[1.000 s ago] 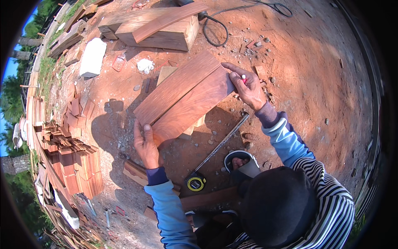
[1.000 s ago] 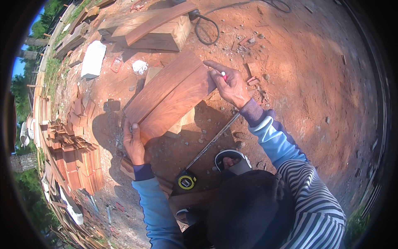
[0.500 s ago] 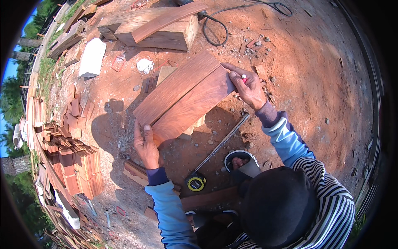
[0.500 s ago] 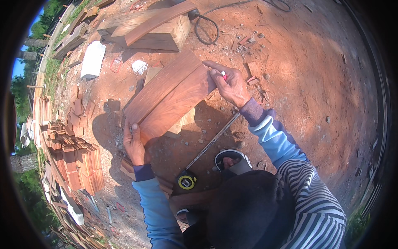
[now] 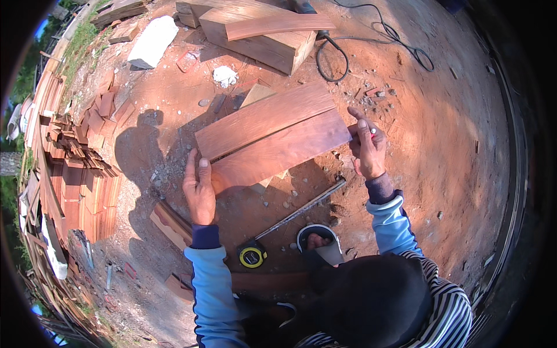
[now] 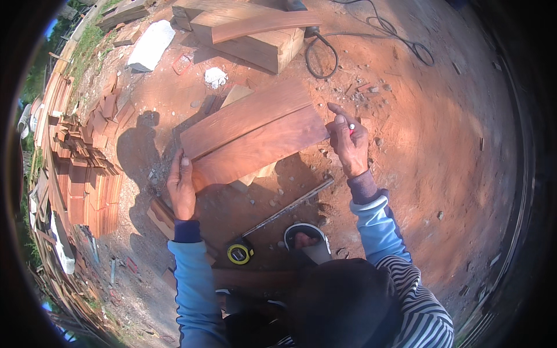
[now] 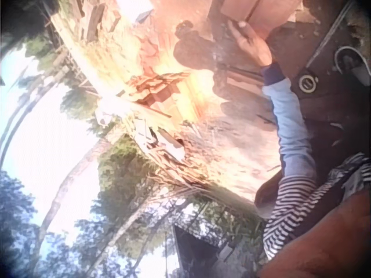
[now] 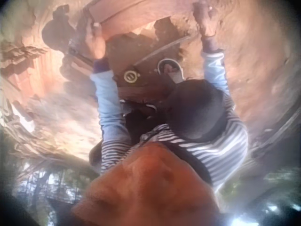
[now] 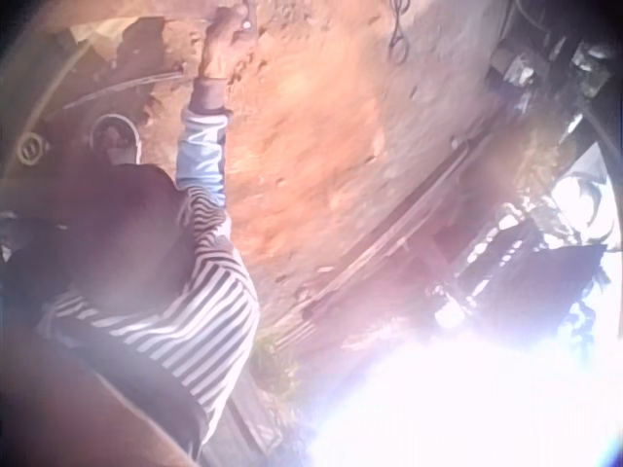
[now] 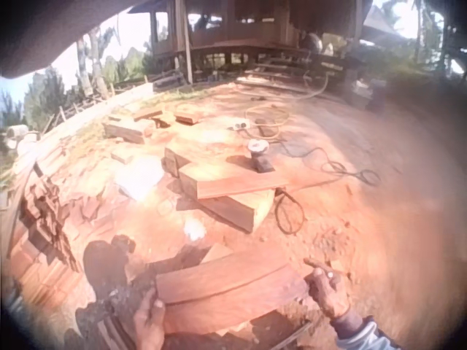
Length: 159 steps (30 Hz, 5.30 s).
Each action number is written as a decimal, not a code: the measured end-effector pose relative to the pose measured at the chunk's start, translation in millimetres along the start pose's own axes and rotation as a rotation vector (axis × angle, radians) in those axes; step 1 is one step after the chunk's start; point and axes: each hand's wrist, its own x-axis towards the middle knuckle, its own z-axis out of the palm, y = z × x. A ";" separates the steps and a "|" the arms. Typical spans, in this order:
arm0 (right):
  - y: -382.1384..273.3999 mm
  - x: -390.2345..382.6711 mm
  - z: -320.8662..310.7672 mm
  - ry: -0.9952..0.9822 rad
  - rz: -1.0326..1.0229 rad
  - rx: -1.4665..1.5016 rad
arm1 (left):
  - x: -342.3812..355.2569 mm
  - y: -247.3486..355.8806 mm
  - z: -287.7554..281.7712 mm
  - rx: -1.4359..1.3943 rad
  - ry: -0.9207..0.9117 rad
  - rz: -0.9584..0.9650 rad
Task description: The person marks wooden planks with a red marker and then uses an angle grinder to cut them. The person handles the wood pieces one at a time, aligning them before cutting.
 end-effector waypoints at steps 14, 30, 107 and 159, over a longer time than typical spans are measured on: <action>84.1 -79.5 -2.2 -0.128 -0.094 -0.223 | -115.8 -54.7 -110.2 1.051 -0.584 0.412; 80.2 -211.3 79.6 -1.844 -0.308 -0.969 | -206.7 -56.8 -108.2 0.868 -1.232 0.855; -16.4 -120.0 87.3 -0.702 0.091 -0.068 | -19.3 20.9 5.2 1.090 -0.019 0.732; -16.0 -119.7 83.2 -0.659 -0.012 -0.027 | -33.7 3.5 12.5 0.424 -0.136 0.275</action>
